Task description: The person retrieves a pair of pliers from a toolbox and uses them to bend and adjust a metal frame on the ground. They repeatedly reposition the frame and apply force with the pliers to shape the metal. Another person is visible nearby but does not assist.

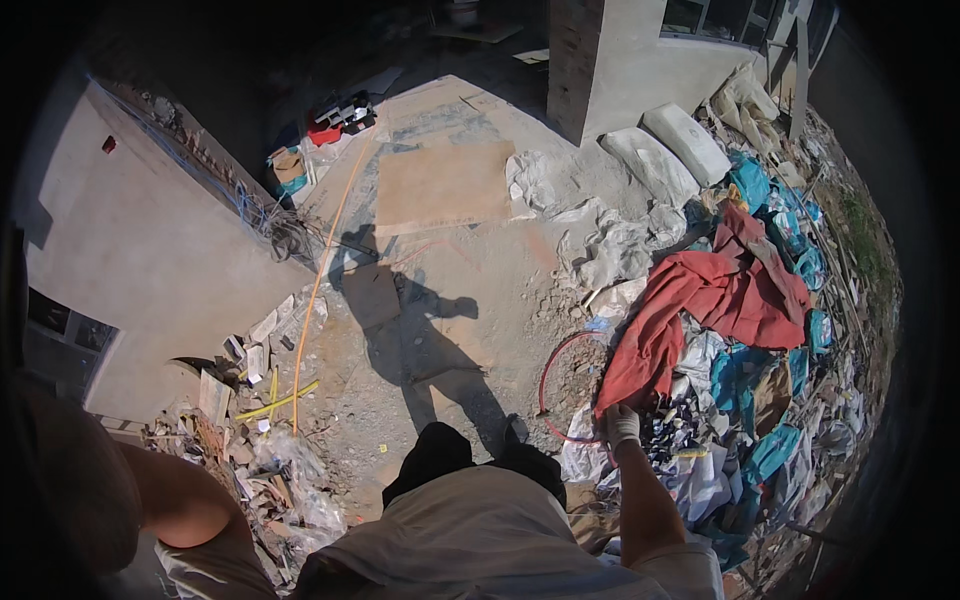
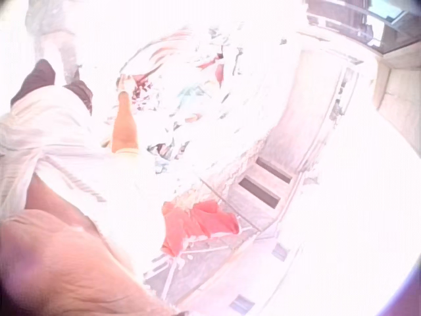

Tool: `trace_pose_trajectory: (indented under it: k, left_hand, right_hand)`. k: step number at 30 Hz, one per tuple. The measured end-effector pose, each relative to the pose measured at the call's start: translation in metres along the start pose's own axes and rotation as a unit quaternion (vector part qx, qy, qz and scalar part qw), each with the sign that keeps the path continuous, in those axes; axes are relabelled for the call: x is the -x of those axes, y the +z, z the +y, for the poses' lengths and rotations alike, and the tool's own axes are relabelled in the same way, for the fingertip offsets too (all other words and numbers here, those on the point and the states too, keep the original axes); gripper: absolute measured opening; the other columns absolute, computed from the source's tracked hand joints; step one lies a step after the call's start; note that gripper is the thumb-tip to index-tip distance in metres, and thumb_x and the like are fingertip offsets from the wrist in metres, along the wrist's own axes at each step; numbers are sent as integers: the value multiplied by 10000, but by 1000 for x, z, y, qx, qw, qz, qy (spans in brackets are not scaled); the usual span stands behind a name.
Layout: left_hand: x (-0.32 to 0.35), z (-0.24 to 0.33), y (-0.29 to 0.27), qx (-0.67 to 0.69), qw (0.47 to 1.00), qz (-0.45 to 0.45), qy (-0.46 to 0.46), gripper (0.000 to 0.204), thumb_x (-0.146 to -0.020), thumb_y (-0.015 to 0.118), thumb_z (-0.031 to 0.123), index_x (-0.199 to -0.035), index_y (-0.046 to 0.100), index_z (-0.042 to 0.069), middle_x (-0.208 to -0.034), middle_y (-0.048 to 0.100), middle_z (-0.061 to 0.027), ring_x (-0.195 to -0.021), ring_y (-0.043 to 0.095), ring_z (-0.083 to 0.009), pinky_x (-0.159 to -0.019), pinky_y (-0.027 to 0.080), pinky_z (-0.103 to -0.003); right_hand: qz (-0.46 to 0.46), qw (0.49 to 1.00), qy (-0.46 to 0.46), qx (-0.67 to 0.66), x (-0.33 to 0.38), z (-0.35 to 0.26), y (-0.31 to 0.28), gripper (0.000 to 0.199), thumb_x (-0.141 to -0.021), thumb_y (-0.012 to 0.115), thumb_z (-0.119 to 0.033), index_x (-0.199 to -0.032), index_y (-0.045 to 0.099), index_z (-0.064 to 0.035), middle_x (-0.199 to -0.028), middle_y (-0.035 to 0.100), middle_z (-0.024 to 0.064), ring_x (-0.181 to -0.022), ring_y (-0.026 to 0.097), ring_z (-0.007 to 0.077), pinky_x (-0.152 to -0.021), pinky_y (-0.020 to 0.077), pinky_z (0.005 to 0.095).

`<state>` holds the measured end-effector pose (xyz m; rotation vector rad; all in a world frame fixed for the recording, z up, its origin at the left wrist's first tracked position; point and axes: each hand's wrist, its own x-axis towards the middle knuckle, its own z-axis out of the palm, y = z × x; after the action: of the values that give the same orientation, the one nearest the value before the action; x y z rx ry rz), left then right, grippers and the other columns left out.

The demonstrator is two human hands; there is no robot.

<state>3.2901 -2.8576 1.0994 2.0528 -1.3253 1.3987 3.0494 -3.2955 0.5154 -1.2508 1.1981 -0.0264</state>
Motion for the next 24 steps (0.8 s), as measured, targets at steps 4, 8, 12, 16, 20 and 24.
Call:
trace_pose_trajectory:
  k: [4,8,12,16,20,24]
  left_hand:
    - [-26,-15,128,133,985,-90,-62,83,-855,541,123,-815,568,56,-692,554,-84,-611,486,-229,-623,429,-406]
    - [77,-41,280,134,909,-183,-349,99,-836,710,44,-790,622,49,-663,594,-88,-559,553,-226,-568,448,-348]
    - [285,-57,391,59,695,-425,-577,342,-931,613,331,-787,661,24,-714,631,-205,-670,622,-373,-645,494,-440]
    - [480,-29,450,159,321,-500,-789,331,-812,629,308,-783,690,-16,-746,713,-156,-594,670,-231,-601,539,-381]
    - [494,-74,516,360,144,-199,-900,350,-892,597,282,-813,664,-53,-658,668,-127,-537,622,-180,-496,486,-323]
    - [313,-208,629,247,333,-293,-862,322,-919,627,295,-873,669,-21,-718,671,-93,-557,583,-138,-516,473,-276]
  right_hand:
    - [-20,994,-103,-26,-92,-154,32,262,-985,521,-292,-882,631,-77,-669,590,12,-516,529,114,-467,433,274]
    - [-46,989,-137,-28,-152,-242,75,269,-997,507,-272,-854,611,-70,-668,574,4,-534,519,104,-495,426,255]
    - [-92,992,-73,40,-228,-249,107,280,-978,524,-281,-839,609,-53,-647,572,13,-510,531,112,-464,440,260]
    - [9,983,179,34,-282,-203,56,254,-938,455,-236,-791,593,-81,-629,580,36,-488,544,156,-415,431,316]
    - [66,957,228,165,-310,-186,7,261,-924,481,-278,-717,564,-144,-603,566,58,-429,512,182,-368,387,357]
    - [35,958,264,106,-371,-320,106,295,-907,511,-336,-667,522,-165,-523,487,26,-359,428,180,-337,323,352]
